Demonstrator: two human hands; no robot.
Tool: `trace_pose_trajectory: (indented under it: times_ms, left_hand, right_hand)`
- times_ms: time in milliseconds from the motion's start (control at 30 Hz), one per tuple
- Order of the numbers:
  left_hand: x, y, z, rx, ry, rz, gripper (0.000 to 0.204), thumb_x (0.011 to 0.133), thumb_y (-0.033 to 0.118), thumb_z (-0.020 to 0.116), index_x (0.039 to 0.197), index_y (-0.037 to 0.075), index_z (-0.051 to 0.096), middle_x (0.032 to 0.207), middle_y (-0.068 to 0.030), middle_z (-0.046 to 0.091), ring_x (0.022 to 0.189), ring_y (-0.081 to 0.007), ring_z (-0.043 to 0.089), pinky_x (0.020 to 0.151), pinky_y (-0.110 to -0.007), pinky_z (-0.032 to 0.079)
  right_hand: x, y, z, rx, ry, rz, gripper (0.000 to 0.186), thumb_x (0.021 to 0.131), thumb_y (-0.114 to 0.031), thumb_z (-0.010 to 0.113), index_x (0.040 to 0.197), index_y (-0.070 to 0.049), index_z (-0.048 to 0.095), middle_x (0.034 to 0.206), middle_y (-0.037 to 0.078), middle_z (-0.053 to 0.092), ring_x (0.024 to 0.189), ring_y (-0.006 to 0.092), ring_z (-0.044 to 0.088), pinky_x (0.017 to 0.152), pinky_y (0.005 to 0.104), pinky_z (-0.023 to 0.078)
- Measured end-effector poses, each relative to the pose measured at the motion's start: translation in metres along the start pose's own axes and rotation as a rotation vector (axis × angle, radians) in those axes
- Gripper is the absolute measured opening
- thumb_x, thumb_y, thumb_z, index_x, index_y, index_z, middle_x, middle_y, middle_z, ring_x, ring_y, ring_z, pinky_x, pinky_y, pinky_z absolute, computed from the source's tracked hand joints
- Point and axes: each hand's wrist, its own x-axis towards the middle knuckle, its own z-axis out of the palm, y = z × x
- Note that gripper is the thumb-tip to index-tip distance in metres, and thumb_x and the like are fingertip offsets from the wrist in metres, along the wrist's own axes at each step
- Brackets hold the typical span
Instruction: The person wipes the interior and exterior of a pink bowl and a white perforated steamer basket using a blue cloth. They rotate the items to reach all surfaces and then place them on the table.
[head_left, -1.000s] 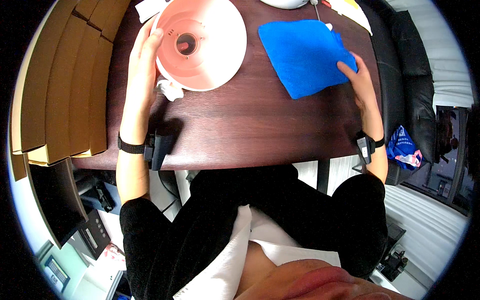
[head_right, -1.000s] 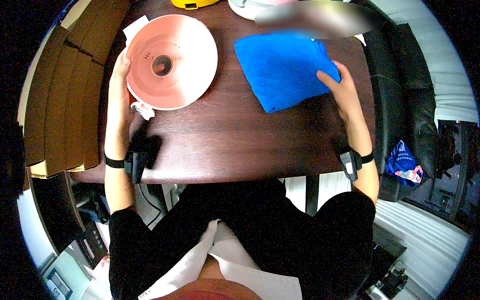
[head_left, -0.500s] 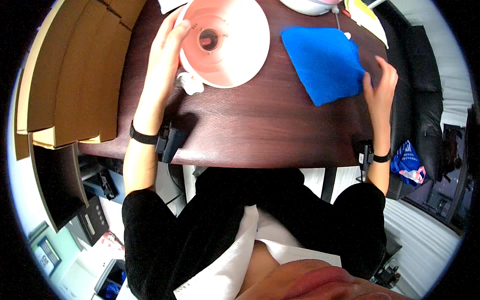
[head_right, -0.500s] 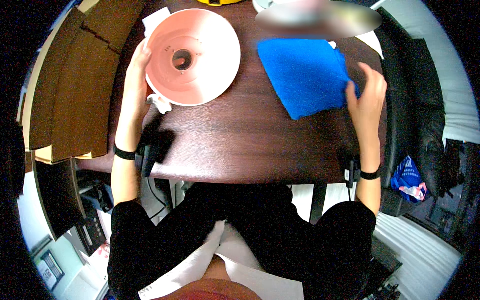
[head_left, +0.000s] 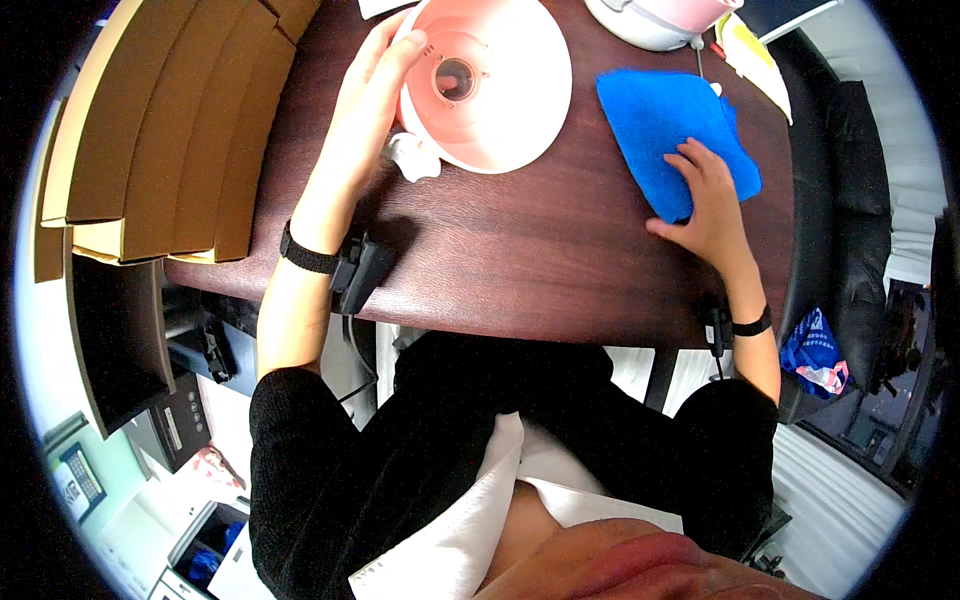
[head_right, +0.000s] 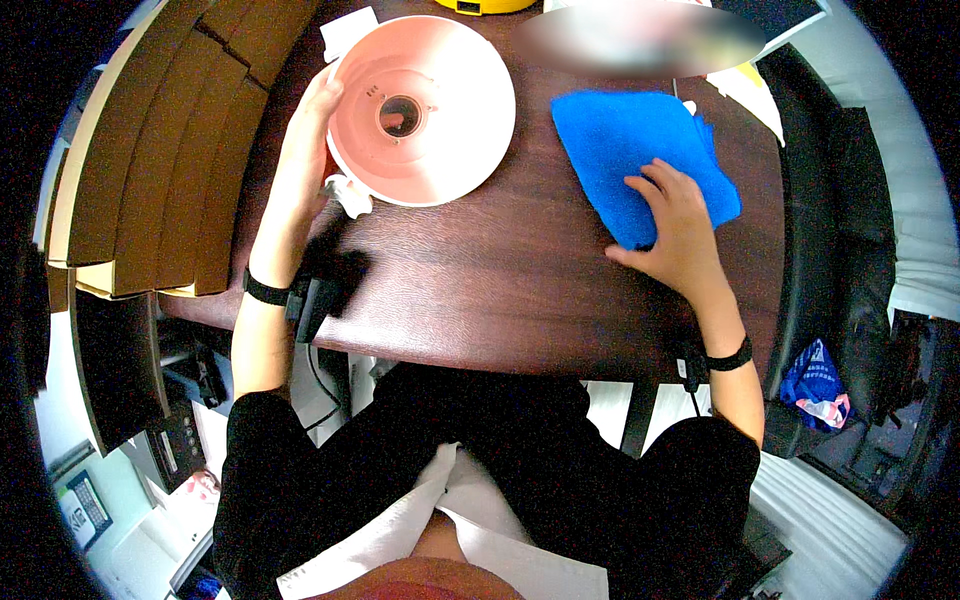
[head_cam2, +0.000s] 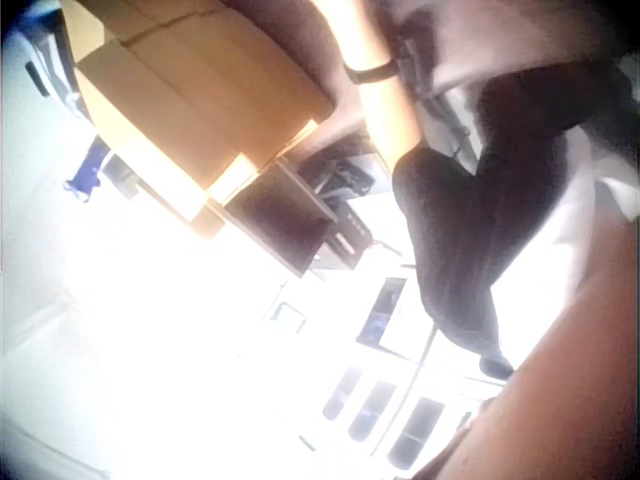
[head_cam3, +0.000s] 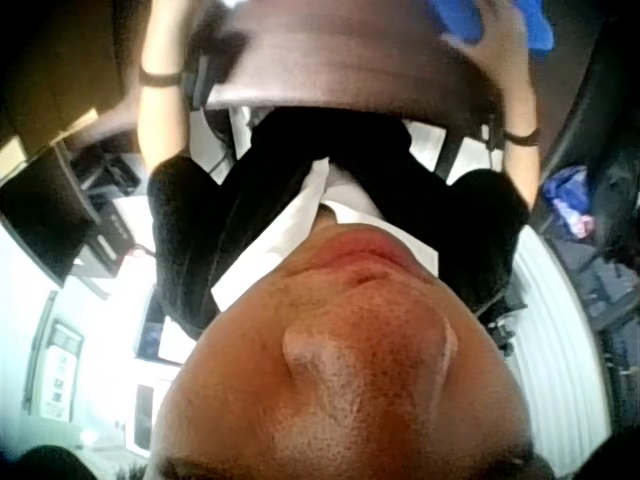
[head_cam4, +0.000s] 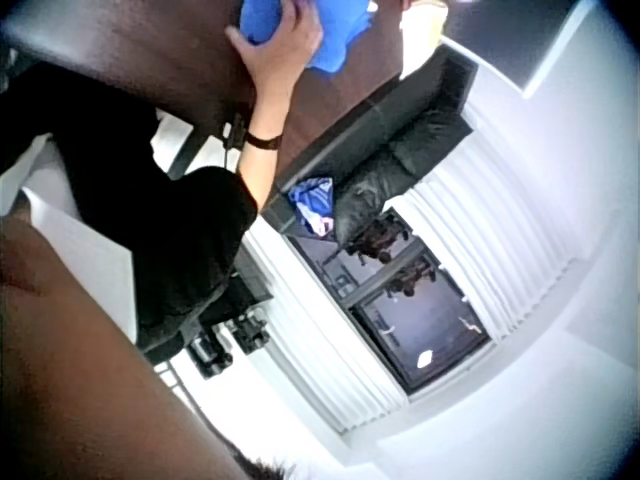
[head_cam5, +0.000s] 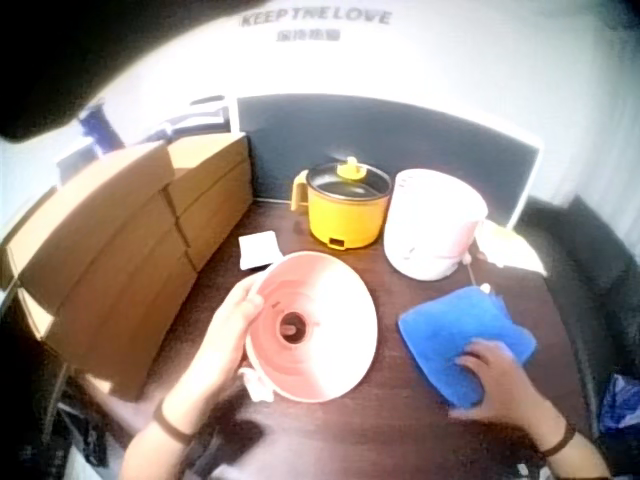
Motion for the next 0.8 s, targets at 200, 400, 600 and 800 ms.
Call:
trace_pose_trajectory:
  times_ms: [200, 400, 600, 800]
  left_hand:
    - [0.001, 0.001, 0.000, 0.035, 0.006, 0.021, 0.050, 0.097, 0.033, 0.046, 0.135, 0.000, 0.044, 0.131, -0.0125, 0.053, 0.120, -0.0186, 0.051, 0.102, -0.031, 0.038]
    - [0.001, 0.000, -0.001, 0.013, -0.056, 0.011, 0.048, 0.098, 0.032, 0.045, 0.135, 0.002, 0.045, 0.127, -0.0108, 0.055, 0.118, -0.0163, 0.052, 0.100, -0.030, 0.040]
    - [-0.001, 0.002, 0.001, 0.001, -0.035, 0.023, 0.051, 0.096, 0.031, 0.047, 0.138, 0.002, 0.042, 0.131, -0.0112, 0.052, 0.122, -0.0178, 0.049, 0.103, -0.030, 0.037]
    - [-0.003, -0.002, 0.000, -0.023, -0.111, 0.081, 0.059, 0.090, 0.027, 0.056, 0.141, 0.002, 0.038, 0.133, -0.0128, 0.050, 0.123, -0.0195, 0.047, 0.104, -0.032, 0.036]
  right_hand:
    - [0.000, 0.017, 0.002, -0.026, 0.000, -0.043, 0.057, 0.065, -0.014, 0.078, 0.118, -0.010, 0.058, 0.128, 0.015, 0.054, 0.124, 0.0332, 0.048, 0.103, 0.0453, 0.039]
    - [0.007, 0.046, 0.009, 0.492, 0.212, 0.382, 0.029, 0.077, -0.003, 0.065, 0.106, -0.004, 0.064, 0.093, 0.008, 0.067, 0.089, 0.0166, 0.063, 0.083, 0.0294, 0.048]
    - [0.079, -0.032, -0.024, 0.702, 0.540, 0.313, 0.027, 0.080, -0.005, 0.067, 0.107, -0.003, 0.064, 0.095, 0.007, 0.067, 0.082, 0.0111, 0.062, 0.077, 0.0276, 0.050]
    - [0.151, -0.103, 0.008, 0.182, 0.539, -0.226, 0.044, 0.066, -0.019, 0.077, 0.104, -0.006, 0.061, 0.091, 0.012, 0.062, 0.084, 0.0303, 0.063, 0.070, 0.0389, 0.052]
